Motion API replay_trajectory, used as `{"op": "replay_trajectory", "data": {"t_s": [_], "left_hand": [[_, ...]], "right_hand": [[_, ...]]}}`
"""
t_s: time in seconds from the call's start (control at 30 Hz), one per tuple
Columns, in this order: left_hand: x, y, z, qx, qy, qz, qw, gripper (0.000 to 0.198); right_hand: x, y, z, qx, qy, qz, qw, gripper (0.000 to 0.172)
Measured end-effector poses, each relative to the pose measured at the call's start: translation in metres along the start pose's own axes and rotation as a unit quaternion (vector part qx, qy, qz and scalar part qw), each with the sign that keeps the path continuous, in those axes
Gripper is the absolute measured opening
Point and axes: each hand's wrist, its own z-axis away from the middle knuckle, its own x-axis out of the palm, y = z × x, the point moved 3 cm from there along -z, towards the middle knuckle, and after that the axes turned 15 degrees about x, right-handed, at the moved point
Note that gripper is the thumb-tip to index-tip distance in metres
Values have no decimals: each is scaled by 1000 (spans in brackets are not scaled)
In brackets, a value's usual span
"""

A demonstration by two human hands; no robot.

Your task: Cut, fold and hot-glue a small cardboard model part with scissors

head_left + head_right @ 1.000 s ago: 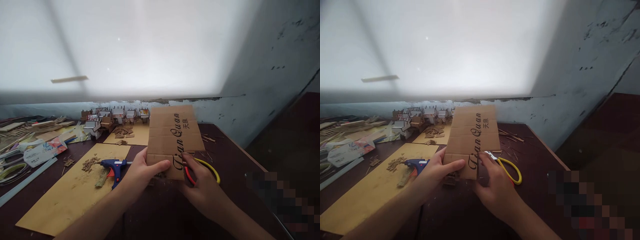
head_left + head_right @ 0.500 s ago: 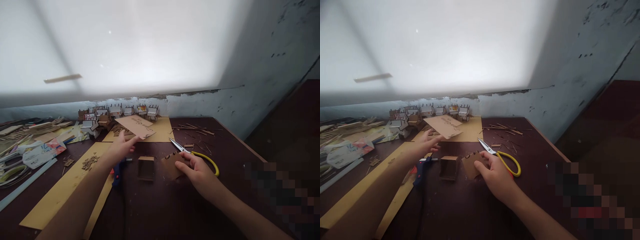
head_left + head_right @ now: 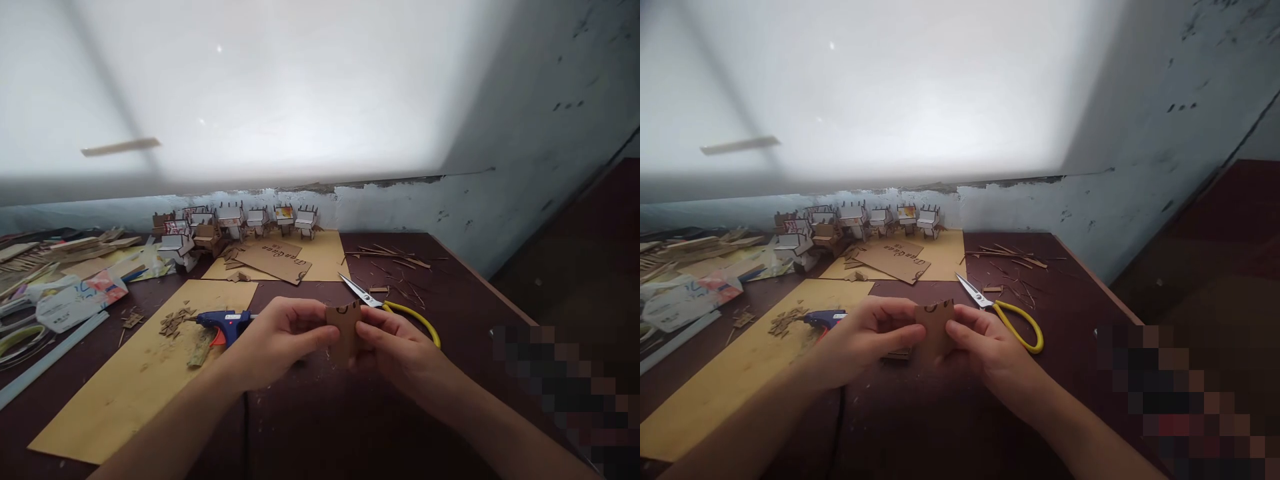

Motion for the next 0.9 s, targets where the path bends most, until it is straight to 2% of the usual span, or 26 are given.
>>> {"op": "replay_trajectory", "data": {"t_s": [0.1,0.2,0.27,0.37,0.43,0.47,0.53,0.6,0.67,0.73,0.8,0.83,0.9], "left_hand": [[0,-1,0,-11,-7,60,998,15],[0,0,0,-17,10,54,998,12],[0,-1,0,-16,12,32,999,13],[-2,0,0,25,20,-96,995,15],[-4,3,1,82,18,-242,967,19],[-3,4,1,110,6,-307,945,22],[1,5,3,157,-35,-390,906,27],[5,5,6,195,-69,-426,881,27],[9,4,7,219,-90,-440,866,24],[11,2,7,217,-111,-443,863,20],[8,2,6,187,-129,-445,866,16],[5,4,5,167,-129,-447,869,15],[-8,9,5,129,-108,-457,873,16]], "right_hand": [[0,4,3,14,-41,-7,999,26],[-3,7,3,20,4,-10,1000,37],[-4,6,2,14,39,25,999,43],[-5,0,0,-35,118,156,980,44],[-7,-2,0,-59,185,222,956,47],[-8,-2,0,-57,198,219,954,49],[-9,1,-1,-30,175,149,973,56],[-7,4,-1,-10,132,87,987,57],[-3,2,2,-18,104,118,987,50],[4,0,4,-28,62,192,979,40],[7,-2,5,-25,25,233,972,36],[7,-2,5,-20,27,239,970,36],[3,-3,2,-15,77,249,965,37]]}}
